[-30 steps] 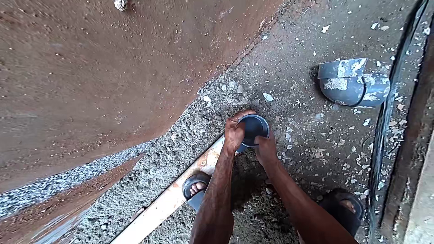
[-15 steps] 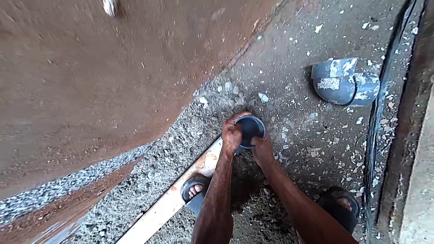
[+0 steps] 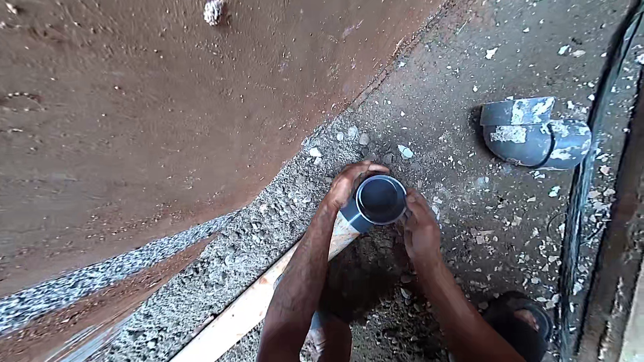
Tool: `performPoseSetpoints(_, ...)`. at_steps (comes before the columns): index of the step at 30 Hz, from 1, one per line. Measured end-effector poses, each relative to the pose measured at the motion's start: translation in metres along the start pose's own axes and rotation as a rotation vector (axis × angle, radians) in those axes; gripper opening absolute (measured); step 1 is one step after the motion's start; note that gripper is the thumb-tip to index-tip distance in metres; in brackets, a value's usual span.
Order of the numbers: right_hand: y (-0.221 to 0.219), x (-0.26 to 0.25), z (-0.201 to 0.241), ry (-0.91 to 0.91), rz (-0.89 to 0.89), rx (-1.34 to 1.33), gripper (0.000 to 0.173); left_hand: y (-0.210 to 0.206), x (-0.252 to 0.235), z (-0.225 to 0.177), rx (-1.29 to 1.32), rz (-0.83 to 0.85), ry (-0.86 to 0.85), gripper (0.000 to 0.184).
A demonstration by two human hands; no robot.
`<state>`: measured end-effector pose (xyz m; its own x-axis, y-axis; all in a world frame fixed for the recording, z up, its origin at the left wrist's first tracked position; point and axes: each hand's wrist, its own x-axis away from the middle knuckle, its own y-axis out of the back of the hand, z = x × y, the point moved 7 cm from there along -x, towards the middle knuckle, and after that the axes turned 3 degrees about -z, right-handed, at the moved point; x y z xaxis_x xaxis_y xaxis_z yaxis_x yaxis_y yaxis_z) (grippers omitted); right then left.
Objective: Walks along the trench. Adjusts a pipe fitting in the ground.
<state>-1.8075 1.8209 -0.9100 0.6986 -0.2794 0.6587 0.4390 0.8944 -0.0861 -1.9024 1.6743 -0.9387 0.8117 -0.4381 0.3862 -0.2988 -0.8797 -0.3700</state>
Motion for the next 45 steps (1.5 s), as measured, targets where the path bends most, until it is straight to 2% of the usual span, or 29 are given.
performPoseSetpoints(2, -0.007, 0.003, 0.010, -0.024, -0.041, 0.068, 0.050, -0.009, -0.012, -0.002, -0.006, 0.076, 0.022, 0.061)
performPoseSetpoints(6, -0.023, 0.005, 0.015, -0.052, -0.209, 0.105, 0.029, -0.023, -0.031, -0.004, -0.073, 0.141, 0.135, 0.056)
performPoseSetpoints(10, -0.035, 0.004, 0.015, -0.149, -0.365, 0.201, 0.036, -0.027, -0.032, 0.001, -0.107, 0.171, 0.206, 0.049)
performPoseSetpoints(15, -0.035, 0.006, 0.015, -0.182, -0.504, 0.378, 0.021, -0.029, -0.027, 0.003, -0.070, 0.146, 0.259, 0.046)
performPoseSetpoints(19, -0.033, 0.007, 0.017, -0.128, -0.497, 0.509, 0.022, -0.029, -0.021, -0.003, -0.119, 0.045, 0.293, 0.048)
performPoseSetpoints(22, -0.030, 0.003, 0.018, -0.064, -0.511, 0.513, 0.023, -0.031, -0.017, -0.008, -0.107, -0.024, 0.295, 0.048)
performPoseSetpoints(31, -0.027, 0.000, 0.018, 0.108, -0.479, 0.555, 0.028, -0.029, -0.017, -0.002, -0.077, -0.051, 0.283, 0.051)
performPoseSetpoints(45, -0.025, 0.003, 0.013, 0.122, -0.463, 0.586, 0.027, -0.026, -0.005, -0.007, -0.178, -0.148, 0.214, 0.046)
